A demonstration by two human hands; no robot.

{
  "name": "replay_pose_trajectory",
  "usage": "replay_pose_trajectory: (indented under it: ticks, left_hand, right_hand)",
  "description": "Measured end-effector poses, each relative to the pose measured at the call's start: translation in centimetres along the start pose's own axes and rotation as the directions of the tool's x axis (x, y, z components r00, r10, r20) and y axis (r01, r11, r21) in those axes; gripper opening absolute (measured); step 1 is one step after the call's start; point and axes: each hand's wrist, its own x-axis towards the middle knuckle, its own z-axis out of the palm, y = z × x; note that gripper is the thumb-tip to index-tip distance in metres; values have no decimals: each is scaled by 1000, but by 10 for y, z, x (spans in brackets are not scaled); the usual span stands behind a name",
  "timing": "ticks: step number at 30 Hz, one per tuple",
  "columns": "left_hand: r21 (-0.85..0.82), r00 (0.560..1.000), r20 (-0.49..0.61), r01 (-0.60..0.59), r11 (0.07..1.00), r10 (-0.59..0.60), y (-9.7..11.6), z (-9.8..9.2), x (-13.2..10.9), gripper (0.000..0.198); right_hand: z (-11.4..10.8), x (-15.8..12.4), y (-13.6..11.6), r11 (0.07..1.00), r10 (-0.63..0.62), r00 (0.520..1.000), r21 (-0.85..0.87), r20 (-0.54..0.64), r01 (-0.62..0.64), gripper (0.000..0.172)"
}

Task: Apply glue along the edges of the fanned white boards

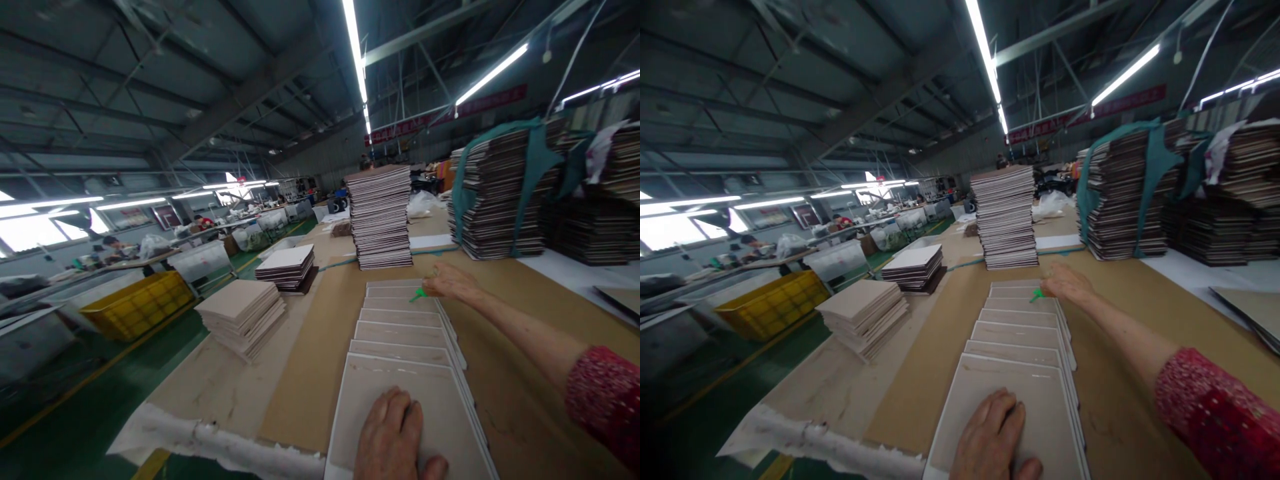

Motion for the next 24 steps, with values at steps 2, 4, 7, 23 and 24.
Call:
replay_pose_trajectory:
  ticks: [2,4,7,23,24]
  left_hand:
    - [10,997,62,48,999,-49,11,-11,1,74]
    - [18,990,108,84,996,-86,20,-21,3,73]
    - [31,986,133,100,994,-103,27,-30,4,72]
    - [-77,1000,1,23,997,-23,15,-16,0,70]
    - [-86,1000,-19,13,996,-15,12,-12,0,70]
  right_hand:
    - [-4,2,16,1000,2,1000,-25,-8,-2,33]
    - [-7,3,29,999,1,1000,-40,-16,-1,34]
    - [-11,3,44,999,9,1000,-53,-23,-10,37]
    - [8,4,15,1000,-15,1000,19,-6,15,34]
    - [13,4,6,998,-32,1000,45,0,32,32]
